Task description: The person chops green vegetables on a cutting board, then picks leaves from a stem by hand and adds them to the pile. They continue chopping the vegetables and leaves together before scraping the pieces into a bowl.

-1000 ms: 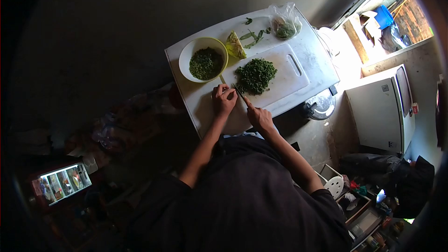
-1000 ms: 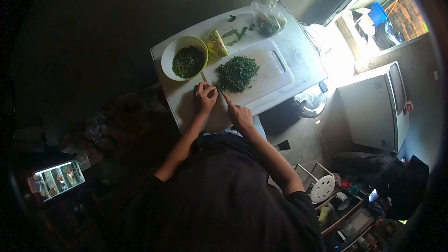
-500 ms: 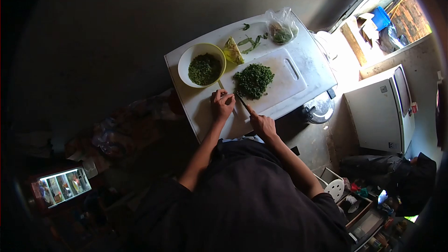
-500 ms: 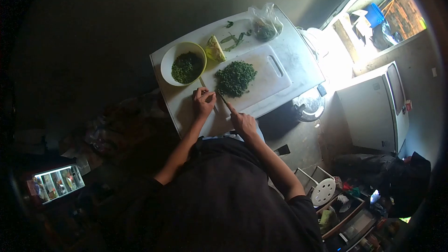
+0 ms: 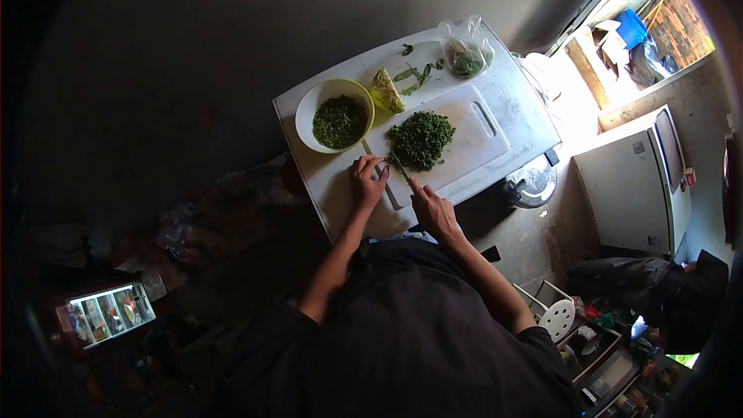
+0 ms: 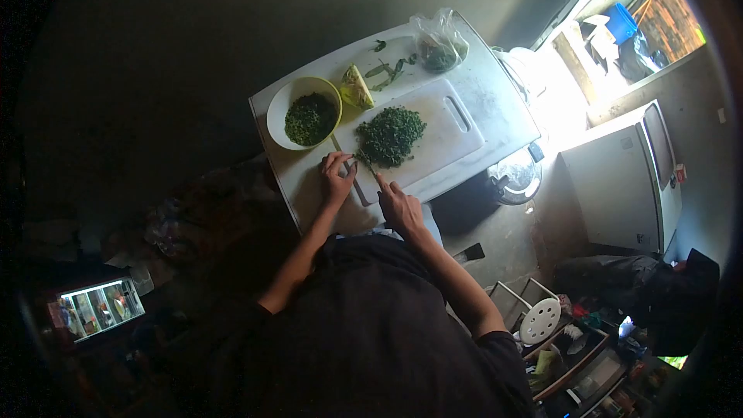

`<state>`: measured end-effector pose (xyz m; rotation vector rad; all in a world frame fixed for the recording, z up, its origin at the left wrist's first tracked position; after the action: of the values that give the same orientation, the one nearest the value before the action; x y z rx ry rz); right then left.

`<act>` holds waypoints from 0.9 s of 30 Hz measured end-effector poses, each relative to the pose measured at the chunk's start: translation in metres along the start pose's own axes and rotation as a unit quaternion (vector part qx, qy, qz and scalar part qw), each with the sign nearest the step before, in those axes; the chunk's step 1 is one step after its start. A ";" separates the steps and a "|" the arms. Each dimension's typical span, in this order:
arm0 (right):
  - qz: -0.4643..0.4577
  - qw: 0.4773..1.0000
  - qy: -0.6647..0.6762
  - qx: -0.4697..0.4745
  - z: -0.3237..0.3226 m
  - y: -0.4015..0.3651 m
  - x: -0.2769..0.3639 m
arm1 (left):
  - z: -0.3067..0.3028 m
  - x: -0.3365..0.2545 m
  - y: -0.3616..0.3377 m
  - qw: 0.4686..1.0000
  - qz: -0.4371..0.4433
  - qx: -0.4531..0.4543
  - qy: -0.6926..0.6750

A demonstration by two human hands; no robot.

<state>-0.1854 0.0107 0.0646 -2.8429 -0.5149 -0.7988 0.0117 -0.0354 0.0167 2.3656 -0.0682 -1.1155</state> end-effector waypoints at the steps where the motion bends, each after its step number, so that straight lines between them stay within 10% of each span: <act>1: -0.001 1.000 -0.005 0.001 0.001 0.000 0.003 | -0.001 0.002 0.000 0.999 -0.006 -0.012 -0.031; 27: -0.051 0.996 -0.027 -0.064 0.005 0.035 -0.043 | 0.034 -0.029 0.020 0.987 -0.024 0.052 0.152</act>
<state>-0.2045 -0.0332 0.0365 -2.9838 -0.6448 -0.7999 -0.0286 -0.0602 0.0288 2.6154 0.0392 -0.7767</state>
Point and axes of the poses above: each hand's wrist, its own y-axis towards the middle knuckle, its own z-axis out of the palm, x = y × z, the point moved 4 cm from there along y, towards the middle knuckle
